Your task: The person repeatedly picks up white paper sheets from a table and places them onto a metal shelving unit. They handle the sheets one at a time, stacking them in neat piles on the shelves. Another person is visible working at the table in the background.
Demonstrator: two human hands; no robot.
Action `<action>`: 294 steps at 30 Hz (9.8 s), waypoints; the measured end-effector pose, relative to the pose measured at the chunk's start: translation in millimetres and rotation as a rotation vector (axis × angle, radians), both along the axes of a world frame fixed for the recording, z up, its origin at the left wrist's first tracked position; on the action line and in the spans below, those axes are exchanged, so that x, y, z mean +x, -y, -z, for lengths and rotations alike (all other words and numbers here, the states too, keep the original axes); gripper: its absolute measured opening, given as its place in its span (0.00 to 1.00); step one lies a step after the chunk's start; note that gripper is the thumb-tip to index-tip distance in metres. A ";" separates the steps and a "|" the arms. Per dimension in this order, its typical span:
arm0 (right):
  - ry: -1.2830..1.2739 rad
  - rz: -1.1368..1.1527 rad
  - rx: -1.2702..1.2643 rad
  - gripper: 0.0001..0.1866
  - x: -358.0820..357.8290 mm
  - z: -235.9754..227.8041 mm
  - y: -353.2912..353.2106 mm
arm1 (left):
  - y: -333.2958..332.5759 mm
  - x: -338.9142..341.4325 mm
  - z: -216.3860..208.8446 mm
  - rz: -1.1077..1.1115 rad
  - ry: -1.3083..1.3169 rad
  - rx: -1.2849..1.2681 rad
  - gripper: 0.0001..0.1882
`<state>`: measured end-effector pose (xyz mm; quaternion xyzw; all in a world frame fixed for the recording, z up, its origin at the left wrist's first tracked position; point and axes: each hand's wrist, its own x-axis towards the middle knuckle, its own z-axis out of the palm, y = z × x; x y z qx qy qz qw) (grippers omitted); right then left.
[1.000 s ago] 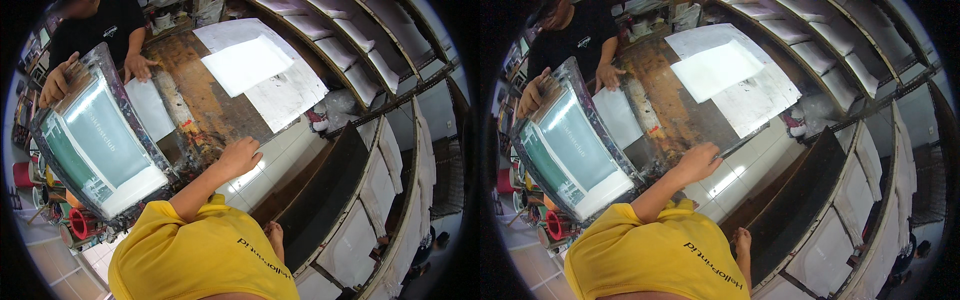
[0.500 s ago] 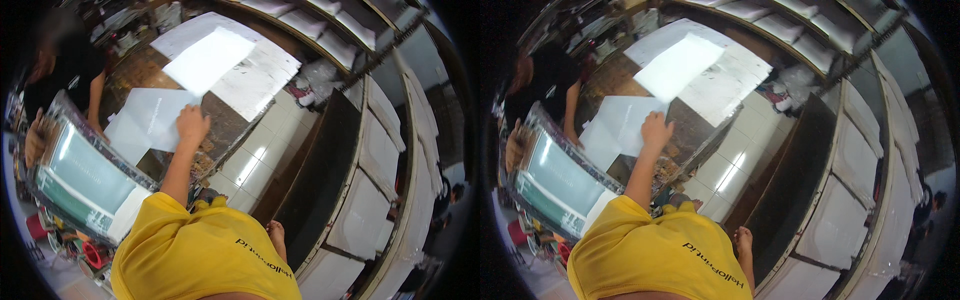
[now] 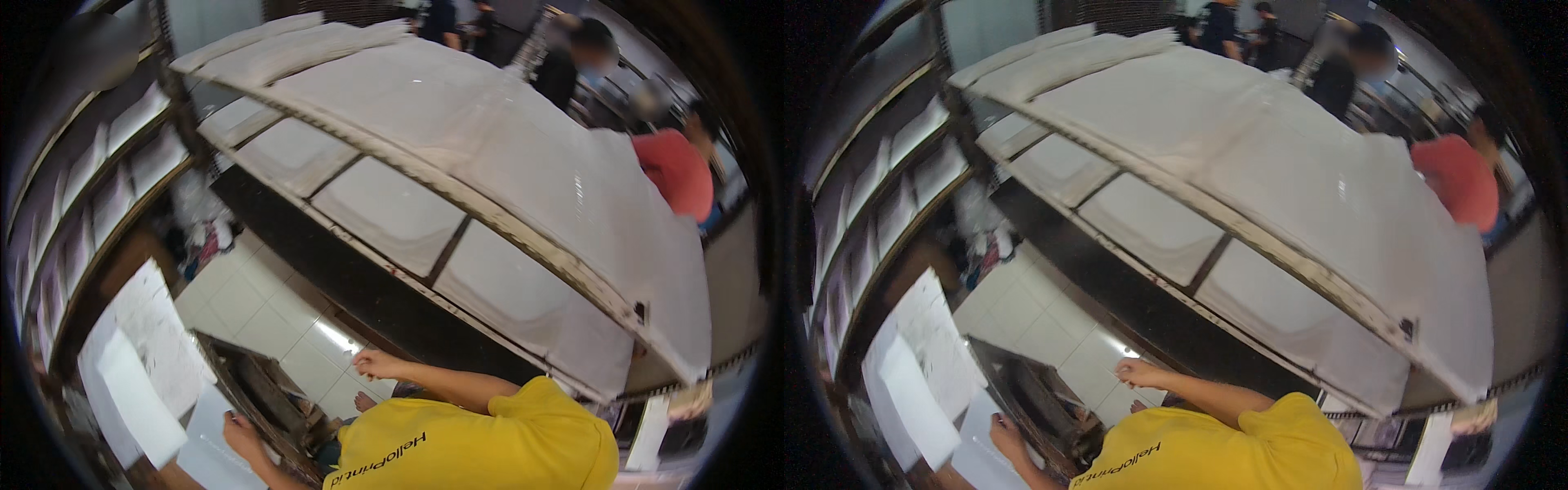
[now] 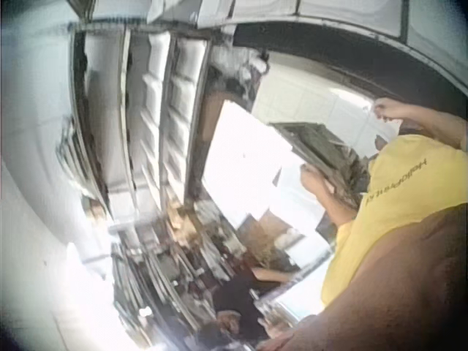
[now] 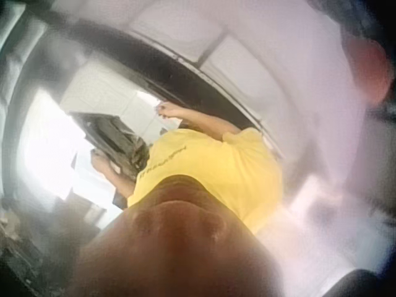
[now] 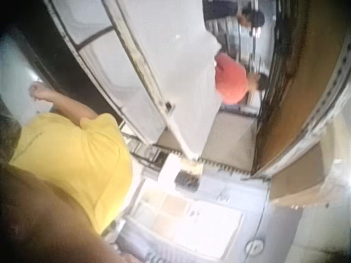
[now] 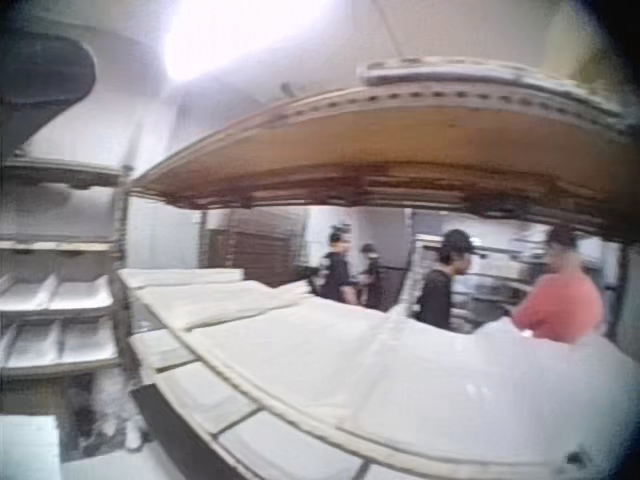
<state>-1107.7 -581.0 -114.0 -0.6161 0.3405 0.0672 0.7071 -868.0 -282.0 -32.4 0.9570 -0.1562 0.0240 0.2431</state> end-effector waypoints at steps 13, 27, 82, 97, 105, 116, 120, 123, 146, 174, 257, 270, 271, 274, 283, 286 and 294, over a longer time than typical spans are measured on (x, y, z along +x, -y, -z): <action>0.231 -0.261 -0.597 0.27 -21.1 -156.9 -4.0 | 175.2 -151.0 -51.5 0.796 -0.085 -0.384 0.06; 0.529 0.016 -0.880 0.11 -144.3 -193.0 110.9 | 155.4 -265.5 -86.7 0.673 -0.231 -0.622 0.09; -0.690 1.053 -1.243 0.17 -753.9 -158.6 278.6 | 66.8 -395.3 88.2 0.456 -0.673 0.122 0.18; 0.383 0.382 -0.841 0.12 -241.6 -203.7 157.0 | 27.1 -245.1 -19.7 0.027 -0.202 -0.325 0.15; 0.445 0.096 -0.513 0.07 -103.3 -176.6 62.6 | -15.1 -163.3 -69.7 -0.188 -0.074 -0.373 0.16; 0.363 0.023 -0.310 0.07 -57.2 -143.9 3.3 | -33.6 -45.6 -0.2 -0.514 -0.184 0.110 0.28; 0.300 0.045 -0.300 0.08 -67.3 -134.2 -9.5 | -44.8 -13.2 13.2 -0.569 -0.327 0.116 0.27; 0.233 0.046 -0.308 0.09 -74.3 -124.5 -12.5 | -55.1 0.4 7.2 -0.445 -0.391 0.136 0.23; 0.443 -0.191 -0.512 0.19 -82.0 -147.0 -31.7 | 129.4 -247.1 -66.0 0.714 -0.291 -0.375 0.08; 0.057 1.496 -0.733 0.16 -769.7 -82.4 50.7 | 138.8 -447.3 -304.7 1.606 -2.183 -1.333 0.54; 0.248 -0.095 -0.220 0.14 -3.6 -99.4 24.6 | 120.6 6.2 -21.8 0.130 -0.133 -0.478 0.08; 0.150 -0.229 -0.462 0.14 22.9 -124.7 55.3 | 191.6 -152.7 -50.9 0.863 -0.436 -0.432 0.05; 0.194 -0.230 -0.483 0.14 21.1 -124.1 57.6 | 192.3 -153.0 -56.3 0.885 -0.429 -0.442 0.05; 0.343 -0.214 -0.664 0.15 20.2 -132.1 77.6 | 196.6 -154.0 -75.7 0.952 -0.510 -0.481 0.06; 0.035 0.277 -0.800 0.20 -49.8 -238.4 222.7 | 195.1 -151.9 -36.8 0.867 -0.685 -0.369 0.07; 0.239 0.614 -0.830 0.20 -153.1 -213.3 293.3 | 181.2 -142.7 24.9 0.727 -0.704 -0.264 0.08; -0.175 1.179 -0.733 0.07 -391.0 -166.9 375.6 | 72.5 -137.5 205.6 0.391 -0.857 0.026 0.11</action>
